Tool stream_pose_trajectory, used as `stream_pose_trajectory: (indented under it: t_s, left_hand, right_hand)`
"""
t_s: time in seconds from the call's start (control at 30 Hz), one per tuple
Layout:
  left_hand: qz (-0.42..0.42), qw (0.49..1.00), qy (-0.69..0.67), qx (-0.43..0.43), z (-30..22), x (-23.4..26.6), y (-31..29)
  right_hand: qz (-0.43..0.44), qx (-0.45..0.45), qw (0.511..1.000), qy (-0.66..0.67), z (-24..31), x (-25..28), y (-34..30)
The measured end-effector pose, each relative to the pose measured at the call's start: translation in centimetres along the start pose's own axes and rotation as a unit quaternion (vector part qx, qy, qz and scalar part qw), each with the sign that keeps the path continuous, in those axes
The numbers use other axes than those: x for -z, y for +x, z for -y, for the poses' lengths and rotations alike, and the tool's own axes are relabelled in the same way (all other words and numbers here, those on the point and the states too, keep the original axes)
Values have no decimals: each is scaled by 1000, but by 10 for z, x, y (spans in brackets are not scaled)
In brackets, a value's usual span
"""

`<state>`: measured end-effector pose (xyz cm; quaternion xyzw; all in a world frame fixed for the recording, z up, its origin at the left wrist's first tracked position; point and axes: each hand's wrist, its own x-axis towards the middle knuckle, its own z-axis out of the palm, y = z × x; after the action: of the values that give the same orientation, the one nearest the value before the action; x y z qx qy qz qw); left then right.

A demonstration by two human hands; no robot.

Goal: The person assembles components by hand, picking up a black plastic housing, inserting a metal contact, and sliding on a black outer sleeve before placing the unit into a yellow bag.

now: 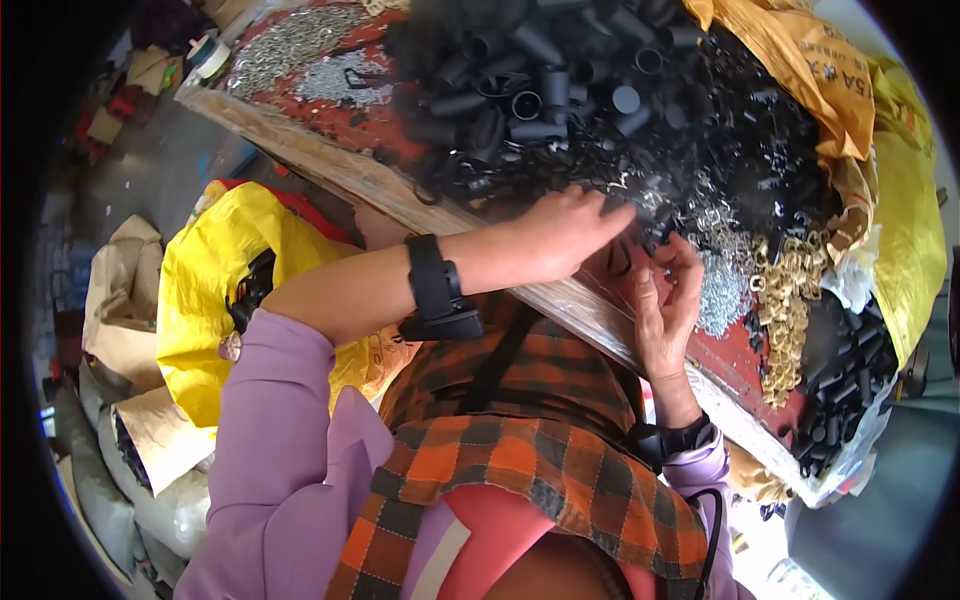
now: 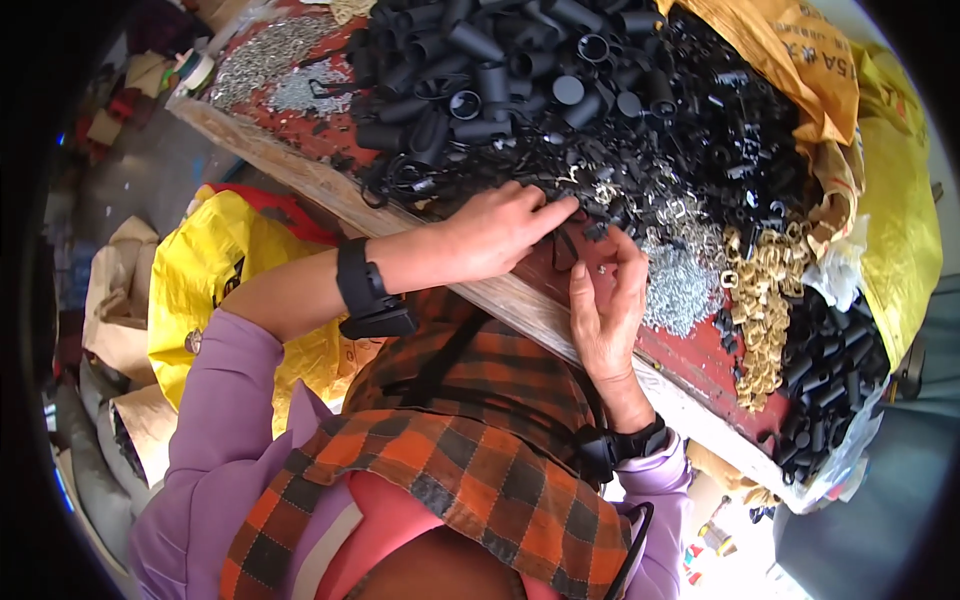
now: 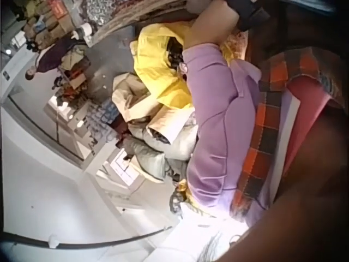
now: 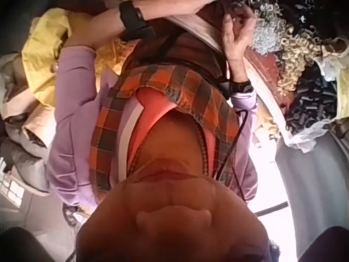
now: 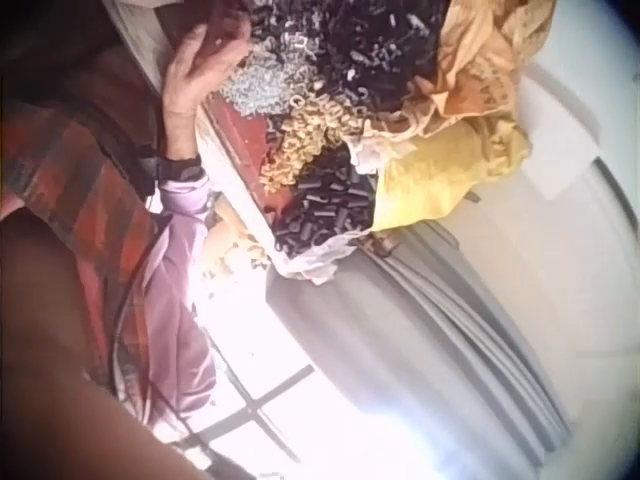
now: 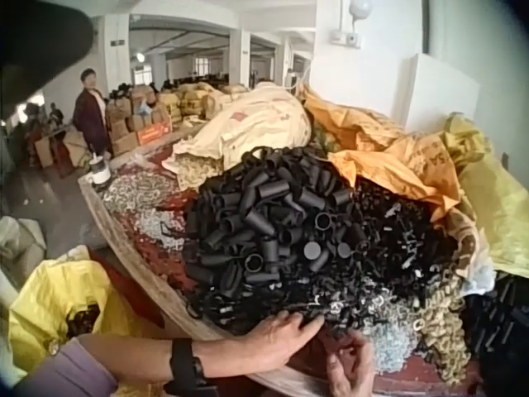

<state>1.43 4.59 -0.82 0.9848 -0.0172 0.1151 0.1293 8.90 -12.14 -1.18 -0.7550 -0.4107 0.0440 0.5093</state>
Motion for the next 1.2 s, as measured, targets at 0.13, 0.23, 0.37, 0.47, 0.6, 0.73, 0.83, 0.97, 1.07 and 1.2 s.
stream_pose_trajectory:
  t_s: [0.13,0.23,0.37,0.47,0.6,0.73,0.83,0.97,1.07,1.2]
  left_hand:
    - [5,1000,-13,-11,5,13,2]
    - [-51,993,-101,24,14,42,-7]
    - [-62,984,-132,105,25,131,-53]
    - [14,973,-45,225,43,171,-118]
    - [259,853,75,446,64,184,-231]
    - [313,838,104,434,63,171,-293]
    - [206,895,154,363,74,165,-288]
    - [37,971,10,234,50,137,-157]
    - [50,986,-102,123,36,112,-82]
    - [-30,991,-127,-21,11,59,2]
  right_hand:
    - [10,0,1000,-8,-1,0,0]
    - [-14,-31,999,29,4,2,3]
    - [58,35,995,-69,0,13,10]
    - [135,40,987,-80,-2,18,12]
    - [213,53,970,-101,-9,17,20]
    - [300,68,946,-104,-10,15,28]
    - [325,90,938,-88,-10,11,31]
    - [314,131,929,-148,-8,11,28]
    - [290,133,912,-256,-11,2,24]
    - [240,89,931,-260,-8,8,18]
